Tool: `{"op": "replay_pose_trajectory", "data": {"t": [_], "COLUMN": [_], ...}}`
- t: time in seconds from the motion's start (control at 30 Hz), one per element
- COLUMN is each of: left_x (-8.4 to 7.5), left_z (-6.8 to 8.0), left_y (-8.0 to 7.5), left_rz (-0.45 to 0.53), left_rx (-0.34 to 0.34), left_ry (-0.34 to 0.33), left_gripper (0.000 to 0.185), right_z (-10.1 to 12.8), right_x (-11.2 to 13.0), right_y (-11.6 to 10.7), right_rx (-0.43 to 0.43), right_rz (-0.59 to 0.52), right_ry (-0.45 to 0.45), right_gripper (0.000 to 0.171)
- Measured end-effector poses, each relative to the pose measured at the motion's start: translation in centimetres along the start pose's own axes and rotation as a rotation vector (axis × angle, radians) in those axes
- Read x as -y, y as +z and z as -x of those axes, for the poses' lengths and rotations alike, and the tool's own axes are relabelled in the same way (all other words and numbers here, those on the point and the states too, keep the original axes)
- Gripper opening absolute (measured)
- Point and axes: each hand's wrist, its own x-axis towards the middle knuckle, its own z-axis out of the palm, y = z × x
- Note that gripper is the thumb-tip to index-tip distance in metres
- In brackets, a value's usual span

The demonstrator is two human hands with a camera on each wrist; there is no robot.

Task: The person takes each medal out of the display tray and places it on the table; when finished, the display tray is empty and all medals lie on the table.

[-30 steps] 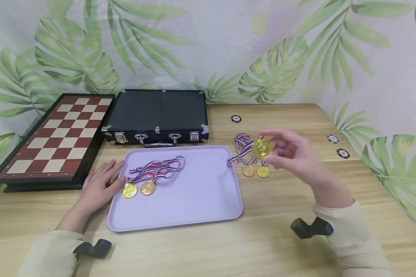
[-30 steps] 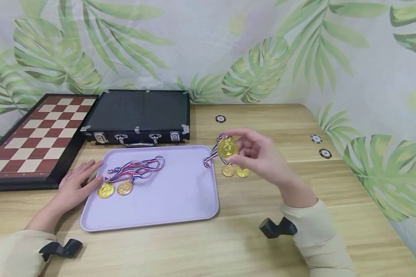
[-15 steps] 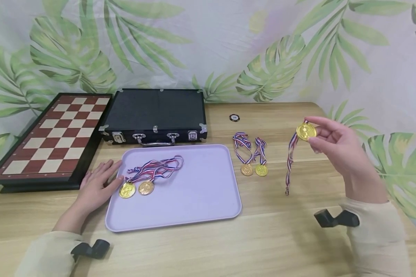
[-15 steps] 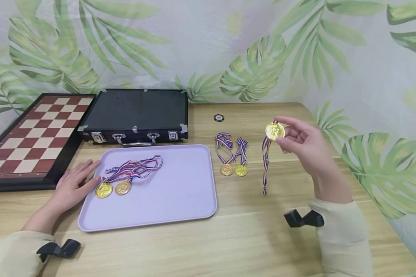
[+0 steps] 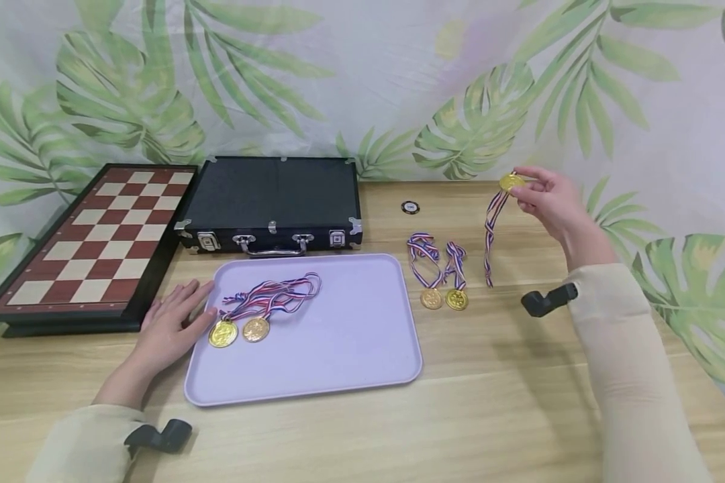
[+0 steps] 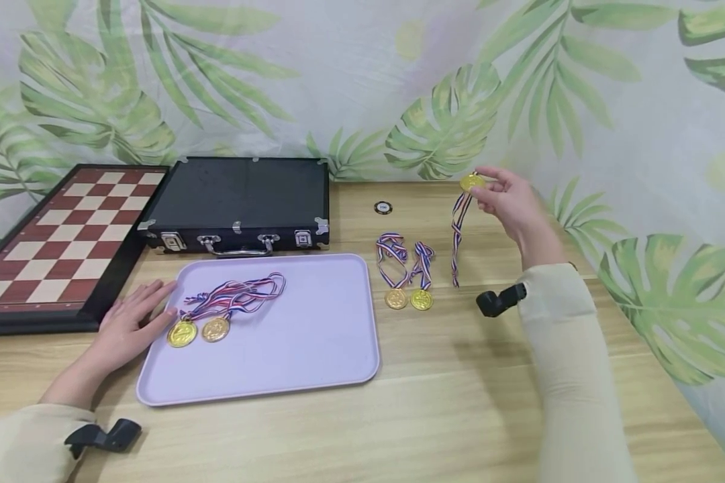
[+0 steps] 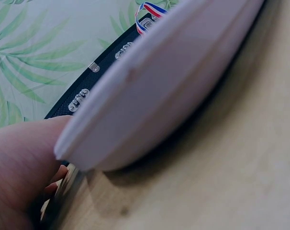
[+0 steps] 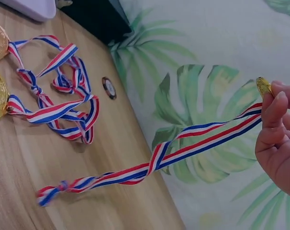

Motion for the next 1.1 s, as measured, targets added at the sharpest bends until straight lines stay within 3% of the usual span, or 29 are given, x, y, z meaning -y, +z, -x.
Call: {"op": "replay_pose_trajectory", "data": {"t": [0.23,0.67,0.87,1.1], "left_x": [0.0,0.1,0.0,0.0], "left_z": [-0.1,0.0,0.0,0.0], "left_y": [0.0,0.1,0.0,-0.1], "left_rz": [-0.001,-0.005,-0.006,-0.002], "left_rx": [-0.003,0.005,0.008,0.012], "left_ry": [0.003,0.004,-0.002,0.001], "left_gripper": [0.053,0.053,0.054,0.053], "right_z": [1.3,5.7,6.9,7.3], "right_x": [-3.3,-10.2,-11.5,-12.1], "right_y": [0.2,-0.3,-0.6,-1.3], "right_rx": [0.003,0.176,0.225,0.257], "right_rz": [0.123,0.399,0.492,0.620], "right_ry": [0.092,0.182,0.167,0.090], "right_gripper": [0.056,0.055,0.053,0.050]}}
